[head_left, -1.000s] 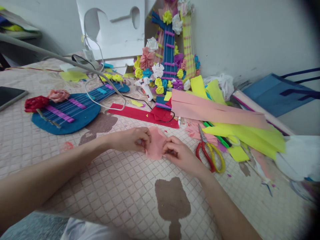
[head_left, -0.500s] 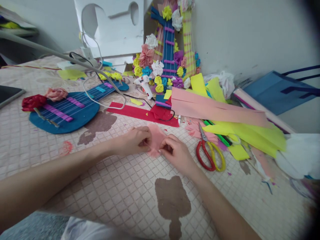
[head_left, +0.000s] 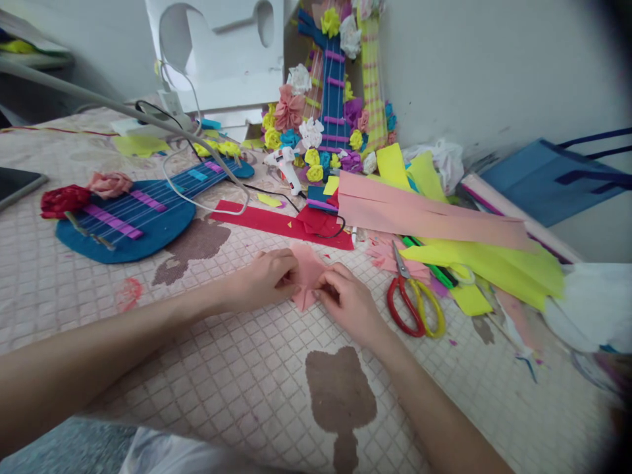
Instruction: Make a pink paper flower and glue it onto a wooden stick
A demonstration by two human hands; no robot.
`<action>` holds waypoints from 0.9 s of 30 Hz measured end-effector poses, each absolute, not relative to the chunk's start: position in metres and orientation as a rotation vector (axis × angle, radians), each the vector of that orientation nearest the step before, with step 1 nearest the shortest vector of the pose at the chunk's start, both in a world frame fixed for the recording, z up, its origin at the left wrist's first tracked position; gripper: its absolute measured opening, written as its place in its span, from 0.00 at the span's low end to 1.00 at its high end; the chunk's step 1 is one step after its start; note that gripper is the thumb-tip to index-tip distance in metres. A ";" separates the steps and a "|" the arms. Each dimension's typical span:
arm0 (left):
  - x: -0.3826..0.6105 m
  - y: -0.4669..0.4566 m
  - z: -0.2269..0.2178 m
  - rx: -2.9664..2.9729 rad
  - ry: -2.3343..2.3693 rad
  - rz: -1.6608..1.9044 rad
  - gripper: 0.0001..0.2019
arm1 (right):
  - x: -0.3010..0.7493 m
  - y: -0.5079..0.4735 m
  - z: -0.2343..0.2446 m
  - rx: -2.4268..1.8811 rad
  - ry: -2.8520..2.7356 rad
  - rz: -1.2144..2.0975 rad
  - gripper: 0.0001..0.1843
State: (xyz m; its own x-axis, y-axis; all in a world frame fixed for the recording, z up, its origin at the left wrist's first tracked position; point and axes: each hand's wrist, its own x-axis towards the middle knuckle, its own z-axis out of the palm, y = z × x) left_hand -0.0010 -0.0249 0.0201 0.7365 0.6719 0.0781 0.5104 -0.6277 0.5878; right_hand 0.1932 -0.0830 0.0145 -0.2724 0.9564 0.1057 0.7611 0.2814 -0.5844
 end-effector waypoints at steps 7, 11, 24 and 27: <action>-0.001 -0.028 0.015 2.414 0.929 0.424 0.02 | 0.188 -0.084 0.011 -1.594 -2.106 0.516 0.03; -0.001 -0.028 0.015 2.421 0.922 0.420 0.02 | 0.186 -0.084 0.010 -1.627 -2.090 0.492 0.02; 0.003 -0.034 0.009 2.497 1.055 0.428 0.03 | 0.185 -0.084 0.009 -1.649 -2.122 0.430 0.03; 0.004 -0.039 0.010 2.538 1.093 0.416 0.02 | 0.184 -0.085 0.008 -1.649 -2.096 0.426 0.02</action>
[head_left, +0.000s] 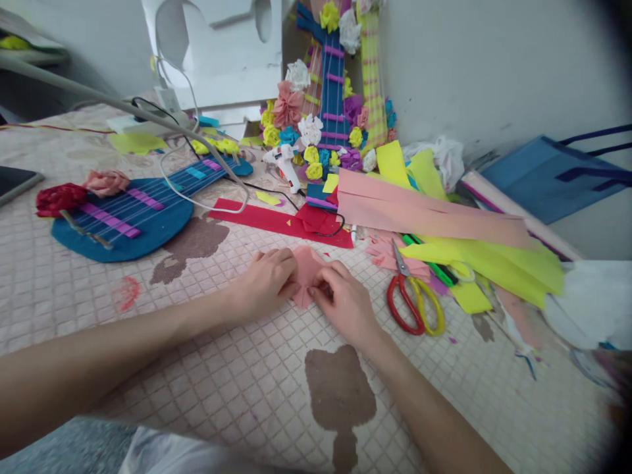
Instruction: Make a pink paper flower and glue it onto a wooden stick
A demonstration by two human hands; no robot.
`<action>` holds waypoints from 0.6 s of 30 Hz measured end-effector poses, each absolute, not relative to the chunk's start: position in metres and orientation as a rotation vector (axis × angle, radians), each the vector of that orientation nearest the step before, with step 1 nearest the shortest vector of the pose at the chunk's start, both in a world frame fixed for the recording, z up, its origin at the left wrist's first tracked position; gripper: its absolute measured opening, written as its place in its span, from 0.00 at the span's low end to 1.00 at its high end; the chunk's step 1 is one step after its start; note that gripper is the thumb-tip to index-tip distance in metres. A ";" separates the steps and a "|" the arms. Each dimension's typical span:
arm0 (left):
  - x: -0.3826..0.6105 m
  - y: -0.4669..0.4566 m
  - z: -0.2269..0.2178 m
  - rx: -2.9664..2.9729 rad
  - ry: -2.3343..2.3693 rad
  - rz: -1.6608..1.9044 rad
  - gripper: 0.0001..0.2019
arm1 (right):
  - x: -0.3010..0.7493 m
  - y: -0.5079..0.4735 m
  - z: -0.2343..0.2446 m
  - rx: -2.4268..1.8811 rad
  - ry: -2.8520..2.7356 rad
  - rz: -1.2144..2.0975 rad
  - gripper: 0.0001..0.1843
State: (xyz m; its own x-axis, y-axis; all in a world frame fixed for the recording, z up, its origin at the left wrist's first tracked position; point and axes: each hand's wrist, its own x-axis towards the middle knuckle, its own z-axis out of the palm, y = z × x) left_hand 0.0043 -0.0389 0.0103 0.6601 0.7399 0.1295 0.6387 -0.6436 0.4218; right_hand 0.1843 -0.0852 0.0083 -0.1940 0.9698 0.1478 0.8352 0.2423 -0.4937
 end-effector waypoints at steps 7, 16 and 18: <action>0.007 -0.046 0.010 2.596 1.142 0.428 0.04 | 0.183 -0.086 0.005 -1.646 -2.065 0.397 0.02; 0.009 -0.047 0.014 2.615 1.191 0.373 0.04 | 0.183 -0.088 0.007 -1.623 -2.109 0.428 0.05; 0.009 -0.048 0.015 2.617 1.182 0.357 0.05 | 0.183 -0.088 0.008 -1.619 -2.114 0.433 0.06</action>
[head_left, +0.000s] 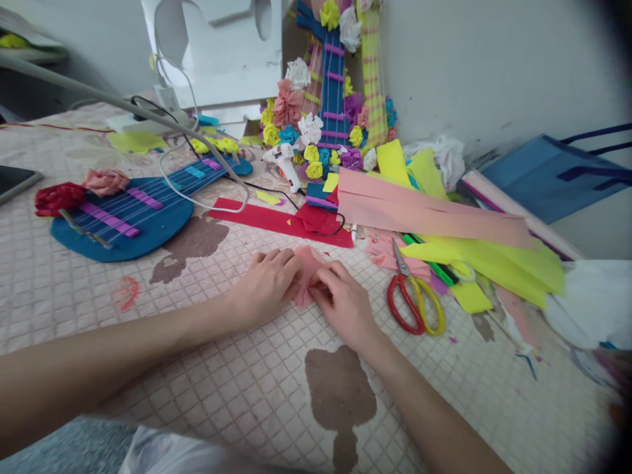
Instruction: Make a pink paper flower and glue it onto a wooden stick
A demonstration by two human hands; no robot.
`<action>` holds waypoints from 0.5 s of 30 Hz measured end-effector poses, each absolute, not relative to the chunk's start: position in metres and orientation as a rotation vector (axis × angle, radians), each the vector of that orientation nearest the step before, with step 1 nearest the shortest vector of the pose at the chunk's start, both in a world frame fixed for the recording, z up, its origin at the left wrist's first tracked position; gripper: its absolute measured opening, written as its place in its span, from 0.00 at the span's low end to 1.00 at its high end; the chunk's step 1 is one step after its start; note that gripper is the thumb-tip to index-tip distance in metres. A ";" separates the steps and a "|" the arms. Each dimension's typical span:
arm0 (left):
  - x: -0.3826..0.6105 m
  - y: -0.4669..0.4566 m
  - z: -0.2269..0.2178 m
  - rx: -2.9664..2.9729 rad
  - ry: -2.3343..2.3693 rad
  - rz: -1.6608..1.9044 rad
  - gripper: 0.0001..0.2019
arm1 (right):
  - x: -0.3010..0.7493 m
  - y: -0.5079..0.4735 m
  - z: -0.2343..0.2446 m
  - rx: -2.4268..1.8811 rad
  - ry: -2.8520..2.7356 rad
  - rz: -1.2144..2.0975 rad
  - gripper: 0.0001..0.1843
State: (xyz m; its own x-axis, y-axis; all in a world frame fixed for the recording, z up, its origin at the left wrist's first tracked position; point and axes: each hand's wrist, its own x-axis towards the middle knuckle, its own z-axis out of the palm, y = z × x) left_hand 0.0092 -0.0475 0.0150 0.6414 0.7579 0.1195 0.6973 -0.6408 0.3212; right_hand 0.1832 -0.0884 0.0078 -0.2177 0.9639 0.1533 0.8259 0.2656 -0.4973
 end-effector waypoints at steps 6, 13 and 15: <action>0.008 -0.047 0.015 2.623 1.134 0.334 0.06 | 0.182 -0.090 0.010 -1.616 -2.145 0.417 0.07; 0.004 -0.045 0.019 2.614 1.104 0.309 0.03 | 0.186 -0.092 0.013 -1.588 -2.187 0.495 0.05; 0.003 -0.044 0.020 2.618 1.078 0.286 0.05 | 0.187 -0.092 0.015 -1.575 -2.199 0.522 0.06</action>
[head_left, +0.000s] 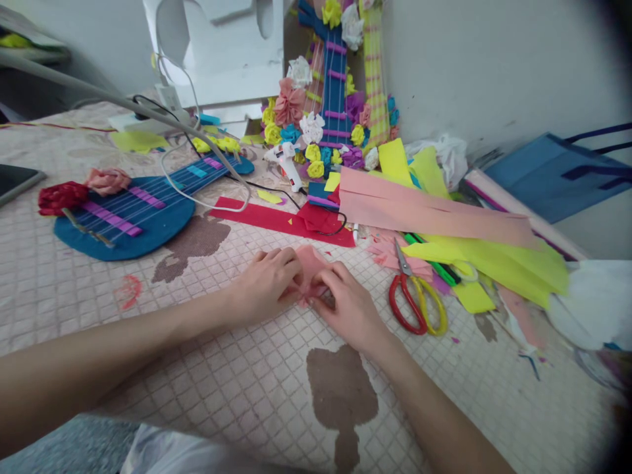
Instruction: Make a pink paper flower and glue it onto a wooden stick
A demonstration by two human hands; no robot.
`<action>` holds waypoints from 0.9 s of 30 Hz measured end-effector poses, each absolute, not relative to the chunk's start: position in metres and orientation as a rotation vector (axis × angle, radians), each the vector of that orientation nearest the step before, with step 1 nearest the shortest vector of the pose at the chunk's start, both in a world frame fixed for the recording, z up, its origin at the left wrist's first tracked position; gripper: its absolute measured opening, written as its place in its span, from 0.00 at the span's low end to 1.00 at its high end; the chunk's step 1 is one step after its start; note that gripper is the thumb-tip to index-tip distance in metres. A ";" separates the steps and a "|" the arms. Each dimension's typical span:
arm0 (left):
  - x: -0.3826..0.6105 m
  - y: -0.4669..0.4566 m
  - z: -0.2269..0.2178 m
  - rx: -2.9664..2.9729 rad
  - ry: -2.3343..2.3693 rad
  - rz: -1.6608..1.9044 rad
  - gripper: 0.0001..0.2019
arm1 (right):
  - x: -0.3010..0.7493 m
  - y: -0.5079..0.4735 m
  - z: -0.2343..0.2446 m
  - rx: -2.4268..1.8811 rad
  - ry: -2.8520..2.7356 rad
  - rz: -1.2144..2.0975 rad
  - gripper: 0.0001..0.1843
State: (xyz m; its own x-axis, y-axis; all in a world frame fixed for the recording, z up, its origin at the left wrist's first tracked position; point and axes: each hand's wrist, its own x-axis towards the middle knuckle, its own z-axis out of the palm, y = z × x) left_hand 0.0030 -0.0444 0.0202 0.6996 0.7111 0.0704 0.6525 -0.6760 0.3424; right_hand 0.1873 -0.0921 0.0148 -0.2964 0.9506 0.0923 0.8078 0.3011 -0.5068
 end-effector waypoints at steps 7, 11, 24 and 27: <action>0.000 -0.045 0.020 2.637 1.029 0.295 0.10 | 0.188 -0.093 0.017 -1.588 -2.223 0.512 0.12; -0.001 -0.045 0.022 2.635 1.009 0.257 0.14 | 0.191 -0.093 0.020 -1.554 -2.235 0.581 0.18; -0.004 -0.040 0.018 2.568 0.976 0.286 0.15 | 0.176 -0.096 0.009 -1.696 -2.153 0.361 0.09; -0.005 -0.034 0.019 2.465 0.948 0.306 0.11 | 0.174 -0.096 0.008 -1.702 -2.164 0.312 0.11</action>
